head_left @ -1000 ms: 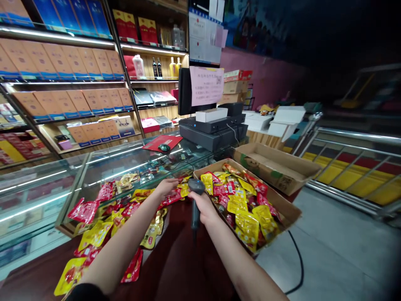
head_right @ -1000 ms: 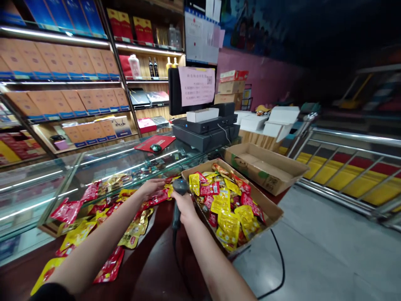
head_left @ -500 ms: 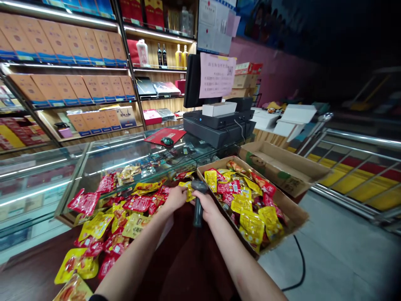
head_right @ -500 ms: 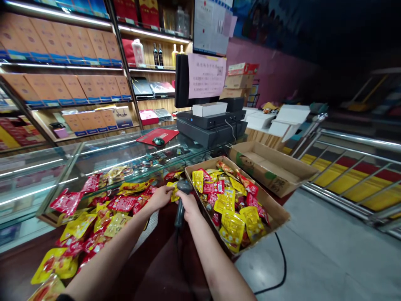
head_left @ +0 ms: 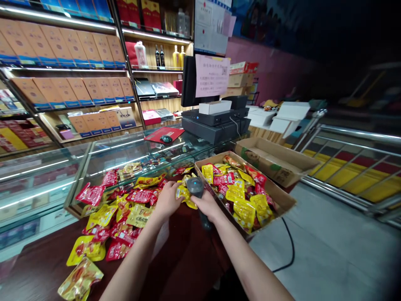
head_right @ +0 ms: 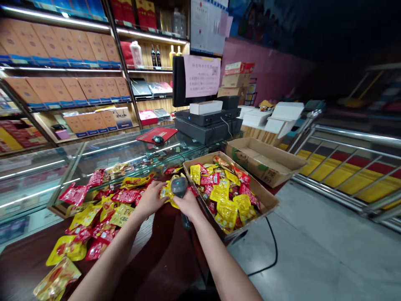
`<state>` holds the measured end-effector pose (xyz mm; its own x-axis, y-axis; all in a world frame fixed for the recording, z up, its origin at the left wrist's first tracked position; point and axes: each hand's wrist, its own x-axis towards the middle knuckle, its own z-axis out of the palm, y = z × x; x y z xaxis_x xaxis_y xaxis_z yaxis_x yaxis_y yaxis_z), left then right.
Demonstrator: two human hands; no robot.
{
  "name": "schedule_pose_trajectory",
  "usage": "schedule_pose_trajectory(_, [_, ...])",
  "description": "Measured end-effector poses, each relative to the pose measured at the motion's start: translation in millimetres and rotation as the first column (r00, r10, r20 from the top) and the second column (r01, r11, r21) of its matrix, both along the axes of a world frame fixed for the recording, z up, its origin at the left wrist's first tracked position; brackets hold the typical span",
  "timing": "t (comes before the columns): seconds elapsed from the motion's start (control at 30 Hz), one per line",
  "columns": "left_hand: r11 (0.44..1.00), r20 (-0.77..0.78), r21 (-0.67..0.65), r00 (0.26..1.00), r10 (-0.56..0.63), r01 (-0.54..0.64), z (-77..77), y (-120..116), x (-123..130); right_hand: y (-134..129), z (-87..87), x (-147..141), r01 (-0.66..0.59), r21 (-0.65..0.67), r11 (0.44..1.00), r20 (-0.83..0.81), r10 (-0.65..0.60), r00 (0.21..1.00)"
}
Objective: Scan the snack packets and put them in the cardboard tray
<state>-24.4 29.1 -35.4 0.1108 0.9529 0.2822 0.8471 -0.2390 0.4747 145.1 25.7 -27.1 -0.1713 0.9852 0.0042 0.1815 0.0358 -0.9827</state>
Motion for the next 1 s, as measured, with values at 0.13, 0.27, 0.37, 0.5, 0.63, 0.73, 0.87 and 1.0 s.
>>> schedule_pose_trajectory(0.13, [0.927,0.013,-0.219,0.951,-0.310,0.306,17.8,21.3,-3.8,2.6,1.2,3.6,-0.081,0.142,0.987,0.159,0.058,0.986])
schedule_pose_trajectory(0.27, [0.815,0.119,-0.434,0.921,-0.370,0.384,29.3,34.8,-4.0,1.6,6.1,9.1,-0.104,0.149,0.983,0.094,0.091,0.991])
schedule_pose_trajectory(0.37, [0.742,0.307,-0.505,0.895,-0.322,0.440,26.8,41.7,-8.9,-1.0,12.6,15.5,-0.025,0.109,0.994,0.027,0.022,0.999])
schedule_pose_trajectory(0.5, [0.738,0.617,-0.538,0.787,0.015,0.408,18.6,51.7,-18.4,-7.5,15.7,19.6,0.121,0.082,0.989,-0.043,-0.118,0.992])
schedule_pose_trajectory(0.63, [0.799,0.699,-0.545,0.664,0.266,0.254,18.7,63.5,-20.5,-21.0,13.3,8.8,0.022,-0.101,0.995,-0.195,-0.042,0.980])
schedule_pose_trajectory(0.73, [0.814,0.726,-0.531,0.621,0.295,0.235,22.7,71.8,-17.4,-31.5,11.3,-4.8,-0.085,-0.239,0.967,-0.241,0.026,0.970])
schedule_pose_trajectory(0.87, [0.807,0.752,-0.507,0.613,0.244,0.301,28.3,77.8,-12.8,-38.1,7.3,-16.1,-0.098,-0.291,0.952,-0.190,0.043,0.981])
schedule_pose_trajectory(1.0, [0.809,0.755,-0.497,0.616,0.224,0.314,32.4,79.5,-10.2,-38.4,3.3,-17.4,-0.087,-0.296,0.951,-0.192,0.030,0.981])
